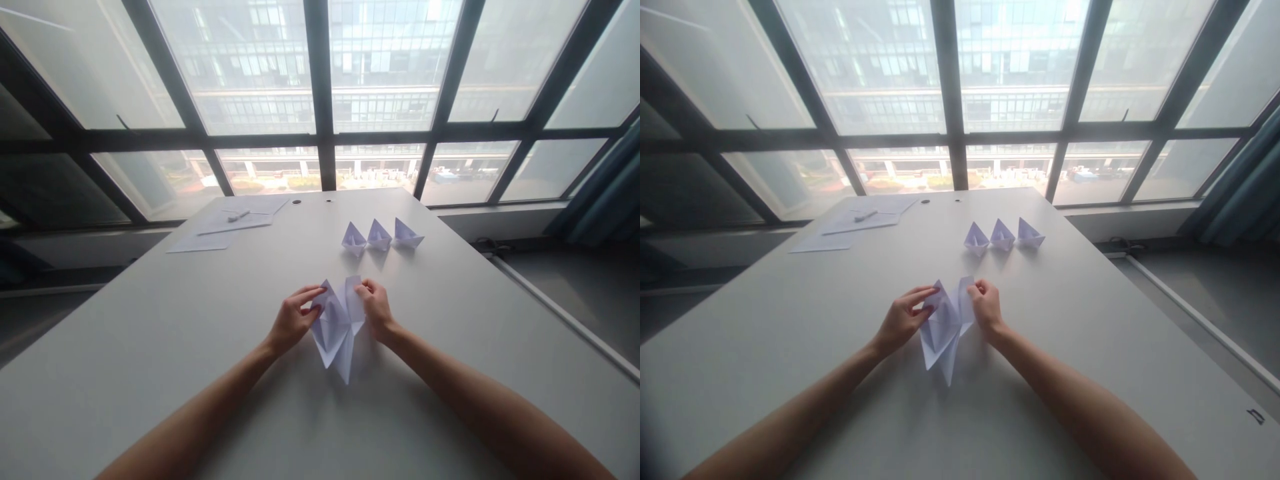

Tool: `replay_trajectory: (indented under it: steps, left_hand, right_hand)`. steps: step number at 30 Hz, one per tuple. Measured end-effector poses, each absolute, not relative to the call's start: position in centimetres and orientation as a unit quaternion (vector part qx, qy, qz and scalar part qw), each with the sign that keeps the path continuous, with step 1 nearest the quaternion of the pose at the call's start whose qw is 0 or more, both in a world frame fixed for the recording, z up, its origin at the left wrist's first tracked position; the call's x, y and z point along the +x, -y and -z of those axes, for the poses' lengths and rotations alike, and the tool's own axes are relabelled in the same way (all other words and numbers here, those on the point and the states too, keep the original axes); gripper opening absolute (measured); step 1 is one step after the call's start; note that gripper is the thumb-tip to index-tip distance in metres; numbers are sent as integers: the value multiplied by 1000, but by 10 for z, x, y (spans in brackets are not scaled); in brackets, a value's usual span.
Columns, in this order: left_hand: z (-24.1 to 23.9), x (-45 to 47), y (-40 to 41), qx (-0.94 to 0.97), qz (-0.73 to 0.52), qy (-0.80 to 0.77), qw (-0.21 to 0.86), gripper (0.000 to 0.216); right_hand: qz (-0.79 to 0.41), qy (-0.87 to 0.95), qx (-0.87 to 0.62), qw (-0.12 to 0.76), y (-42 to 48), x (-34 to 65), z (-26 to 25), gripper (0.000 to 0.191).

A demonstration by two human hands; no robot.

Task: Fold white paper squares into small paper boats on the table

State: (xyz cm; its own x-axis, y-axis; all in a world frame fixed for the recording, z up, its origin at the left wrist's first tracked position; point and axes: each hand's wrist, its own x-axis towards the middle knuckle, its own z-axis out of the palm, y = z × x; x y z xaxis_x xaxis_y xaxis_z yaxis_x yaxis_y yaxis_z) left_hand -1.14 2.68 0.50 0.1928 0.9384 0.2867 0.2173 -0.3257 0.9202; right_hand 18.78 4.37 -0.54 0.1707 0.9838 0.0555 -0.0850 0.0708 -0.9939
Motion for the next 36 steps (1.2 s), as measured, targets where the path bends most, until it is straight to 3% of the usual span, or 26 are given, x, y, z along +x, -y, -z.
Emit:
replay_trajectory:
  steps: [6, 10, 13, 18, 21, 25, 27, 29, 31, 33, 36]
  left_hand:
    - [-4, -17, -39, 550, -535, -427, 479, 67]
    - [-2, -24, -47, 475, -579, -423, 510, 75]
    - [-6, -29, -47, 472, -566, -414, 534, 76]
    - [-11, -24, -40, 543, -519, -397, 528, 104]
    - [-13, -19, -37, 563, -540, -383, 495, 101]
    - [-10, -18, -36, 569, -561, -393, 455, 98]
    - [-6, -21, -38, 566, -559, -402, 453, 83]
    - [-2, -25, -39, 560, -556, -419, 450, 59]
    - [-1, -29, -41, 557, -545, -436, 450, 48]
    - [-3, -31, -42, 561, -527, -443, 460, 55]
    - [-9, -29, -39, 575, -486, -432, 496, 81]
  right_hand:
    - [-485, 397, -512, 587, -53, 201, 11, 30]
    - [-410, 443, -531, 595, -58, 205, 11, 32]
    - [-366, 449, -533, 617, -62, 208, 10, 33]
    - [-329, 474, -508, 640, -70, 219, 8, 37]
    - [-346, 468, -497, 644, -69, 222, 4, 38]
    - [-508, 492, -421, 569, -61, 216, 2, 40]
    - [-545, 490, -399, 551, -59, 213, 4, 40]
    - [-534, 456, -419, 575, -60, 214, 8, 39]
    - [-520, 414, -442, 602, -64, 217, 11, 41]
    - [-534, 400, -444, 598, -68, 221, 12, 44]
    - [-542, 415, -435, 587, -70, 224, 11, 45]
